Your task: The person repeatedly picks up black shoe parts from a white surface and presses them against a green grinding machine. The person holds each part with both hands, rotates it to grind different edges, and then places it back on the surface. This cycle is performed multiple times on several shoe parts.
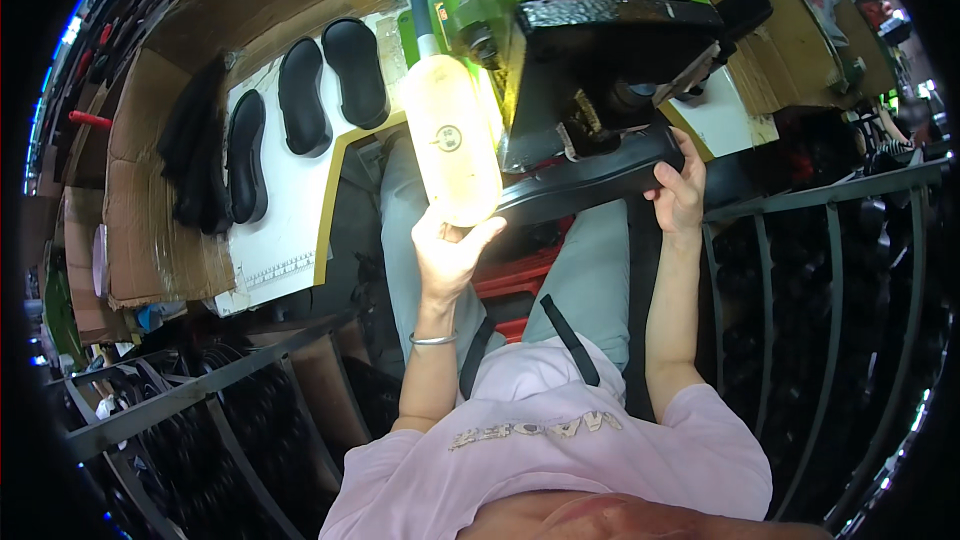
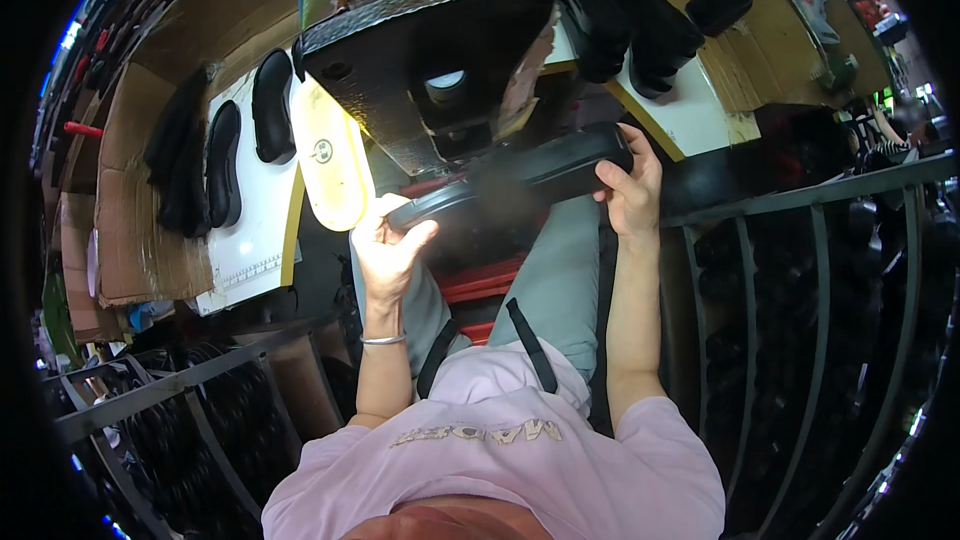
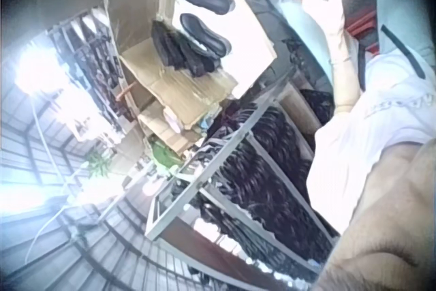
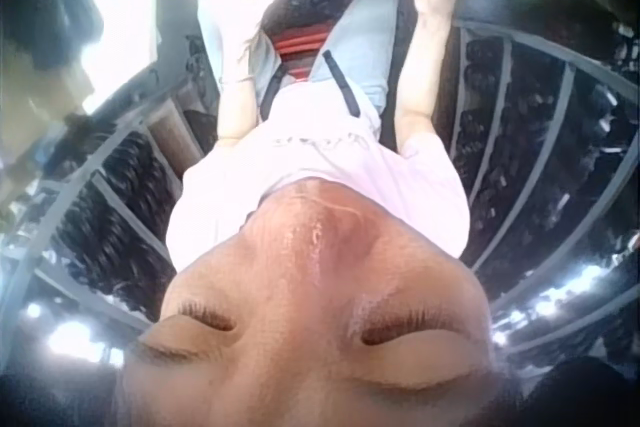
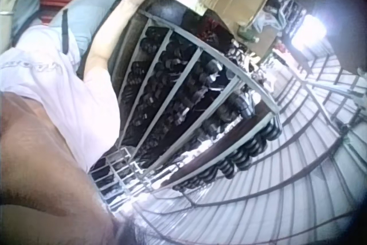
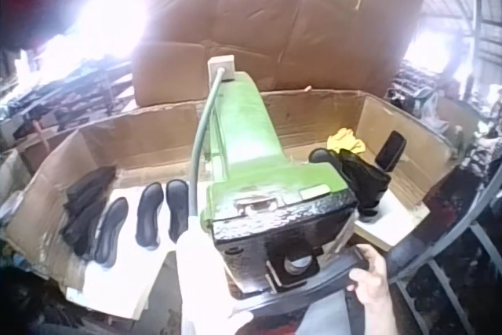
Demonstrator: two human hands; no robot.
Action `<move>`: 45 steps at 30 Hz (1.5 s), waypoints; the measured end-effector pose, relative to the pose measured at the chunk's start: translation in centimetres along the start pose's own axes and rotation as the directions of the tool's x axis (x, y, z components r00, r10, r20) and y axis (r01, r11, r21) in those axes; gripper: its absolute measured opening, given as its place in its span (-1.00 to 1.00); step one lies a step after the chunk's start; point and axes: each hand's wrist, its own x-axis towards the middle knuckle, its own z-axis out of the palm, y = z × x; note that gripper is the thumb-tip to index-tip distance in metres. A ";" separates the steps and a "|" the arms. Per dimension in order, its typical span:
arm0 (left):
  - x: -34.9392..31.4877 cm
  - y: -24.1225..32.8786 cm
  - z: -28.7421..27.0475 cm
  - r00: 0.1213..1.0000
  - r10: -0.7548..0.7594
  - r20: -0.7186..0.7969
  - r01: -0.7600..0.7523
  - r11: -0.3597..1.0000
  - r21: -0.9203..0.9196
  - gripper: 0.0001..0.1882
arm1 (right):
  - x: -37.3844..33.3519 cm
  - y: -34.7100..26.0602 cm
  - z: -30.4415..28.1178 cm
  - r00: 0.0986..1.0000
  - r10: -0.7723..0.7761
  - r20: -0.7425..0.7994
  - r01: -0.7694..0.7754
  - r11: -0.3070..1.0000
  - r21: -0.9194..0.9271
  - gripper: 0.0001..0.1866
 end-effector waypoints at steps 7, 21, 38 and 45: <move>0.8 -3.3 2.5 0.992 0.126 0.016 -0.124 0.940 0.319 -0.72 | 0.7 -1.3 -2.6 0.987 -0.114 -0.115 0.111 0.993 -0.031 -0.44; 0.5 0.3 0.0 0.998 -0.055 0.022 0.056 0.998 -0.033 -0.64 | 2.3 -2.1 2.3 0.998 -0.062 0.013 0.063 0.988 -0.140 -0.46; 2.2 1.5 2.8 0.946 0.312 0.088 -0.302 0.748 0.591 -0.73 | 1.8 -3.0 1.2 0.986 -0.137 0.093 0.141 0.989 -0.039 -0.35; 1.6 1.7 1.2 0.992 0.124 0.007 -0.118 0.929 0.351 -0.68 | 1.8 -3.1 4.3 0.982 -0.135 0.132 0.149 0.984 -0.101 -0.40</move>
